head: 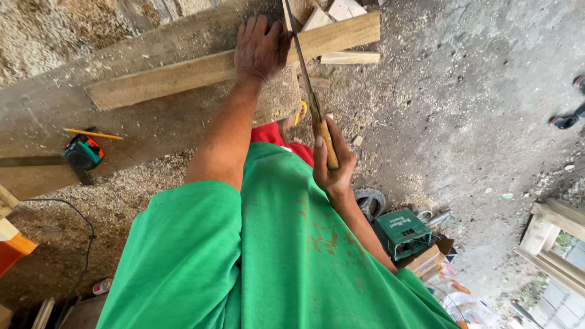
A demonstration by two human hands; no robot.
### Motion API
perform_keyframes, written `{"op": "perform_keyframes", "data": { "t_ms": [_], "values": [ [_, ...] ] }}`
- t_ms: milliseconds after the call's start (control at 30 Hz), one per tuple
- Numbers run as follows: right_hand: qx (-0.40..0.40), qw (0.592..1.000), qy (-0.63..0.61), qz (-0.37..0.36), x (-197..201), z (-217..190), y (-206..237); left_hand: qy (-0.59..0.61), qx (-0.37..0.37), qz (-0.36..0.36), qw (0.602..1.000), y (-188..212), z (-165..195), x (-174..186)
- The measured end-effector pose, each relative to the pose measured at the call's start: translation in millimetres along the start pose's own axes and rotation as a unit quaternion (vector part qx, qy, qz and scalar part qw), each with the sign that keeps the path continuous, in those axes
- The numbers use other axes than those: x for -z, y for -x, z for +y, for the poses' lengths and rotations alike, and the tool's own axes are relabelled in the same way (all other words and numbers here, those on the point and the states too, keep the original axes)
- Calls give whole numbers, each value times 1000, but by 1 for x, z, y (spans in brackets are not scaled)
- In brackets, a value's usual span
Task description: The person picks up a wooden plank from a pile, places it on the workbench, measures it with a tape measure, marks it with a pencil, and saws it with a hand saw. They then reposition the wood, measure and mark again, saw another section, and finally use an electric planer on the wood.
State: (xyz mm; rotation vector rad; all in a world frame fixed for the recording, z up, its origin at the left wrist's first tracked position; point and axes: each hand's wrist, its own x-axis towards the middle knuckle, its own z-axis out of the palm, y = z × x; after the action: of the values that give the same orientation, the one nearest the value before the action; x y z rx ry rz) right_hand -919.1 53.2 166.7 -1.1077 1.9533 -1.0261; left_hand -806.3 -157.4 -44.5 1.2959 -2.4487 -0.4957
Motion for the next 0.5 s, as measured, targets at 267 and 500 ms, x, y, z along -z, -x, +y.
{"op": "perform_keyframes", "data": {
  "t_ms": [267,500],
  "values": [
    [-44,999,-26,9,-18,20,-27,16,-15,34,999,4,2,3],
    [30,999,12,-4,14,-1,20,-11,-15,9,1000,1,-1,-9]
  ]
}}
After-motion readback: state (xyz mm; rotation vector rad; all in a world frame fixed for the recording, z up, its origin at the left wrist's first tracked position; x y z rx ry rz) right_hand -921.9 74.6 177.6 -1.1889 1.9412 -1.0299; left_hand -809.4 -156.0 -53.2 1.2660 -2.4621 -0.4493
